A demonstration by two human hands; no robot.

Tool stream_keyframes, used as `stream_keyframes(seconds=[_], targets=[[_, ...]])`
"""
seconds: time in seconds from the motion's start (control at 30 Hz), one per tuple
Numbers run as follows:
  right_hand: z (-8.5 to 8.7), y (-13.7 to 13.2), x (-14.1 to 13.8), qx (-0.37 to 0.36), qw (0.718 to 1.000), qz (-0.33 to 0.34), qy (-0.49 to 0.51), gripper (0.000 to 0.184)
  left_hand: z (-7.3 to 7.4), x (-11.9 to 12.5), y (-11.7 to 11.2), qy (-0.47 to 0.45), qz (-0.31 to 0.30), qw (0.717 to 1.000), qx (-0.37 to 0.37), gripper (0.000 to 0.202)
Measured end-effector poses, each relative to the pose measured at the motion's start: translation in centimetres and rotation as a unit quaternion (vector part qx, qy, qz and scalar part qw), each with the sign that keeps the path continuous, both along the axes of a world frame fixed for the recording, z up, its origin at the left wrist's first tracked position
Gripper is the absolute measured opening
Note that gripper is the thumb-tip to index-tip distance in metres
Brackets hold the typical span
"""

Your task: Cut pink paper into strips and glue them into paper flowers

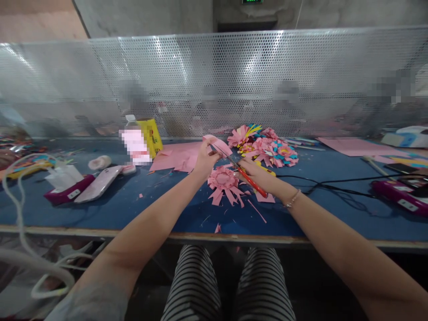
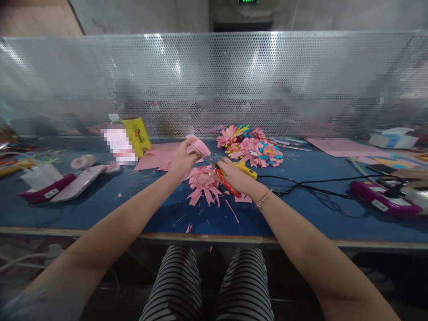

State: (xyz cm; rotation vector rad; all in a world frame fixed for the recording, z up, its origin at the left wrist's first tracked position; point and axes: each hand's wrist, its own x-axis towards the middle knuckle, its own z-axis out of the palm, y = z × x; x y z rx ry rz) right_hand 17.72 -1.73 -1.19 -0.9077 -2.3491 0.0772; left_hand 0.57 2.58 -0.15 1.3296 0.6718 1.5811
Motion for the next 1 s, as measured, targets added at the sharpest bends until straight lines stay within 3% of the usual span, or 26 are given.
stream_keyframes(seconds=[0.27,1.0], targets=[[0.00,-0.07,-0.09,-0.017,1.000,-0.013,0.009,0.022,-0.07,-0.02,0.09,0.004,-0.001,1.000,0.014,0.050],[-0.86,0.82,-0.10,0.035,0.999,-0.005,0.037,0.024,0.28,0.19,-0.51,-0.015,-0.005,1.000,-0.020,0.055]])
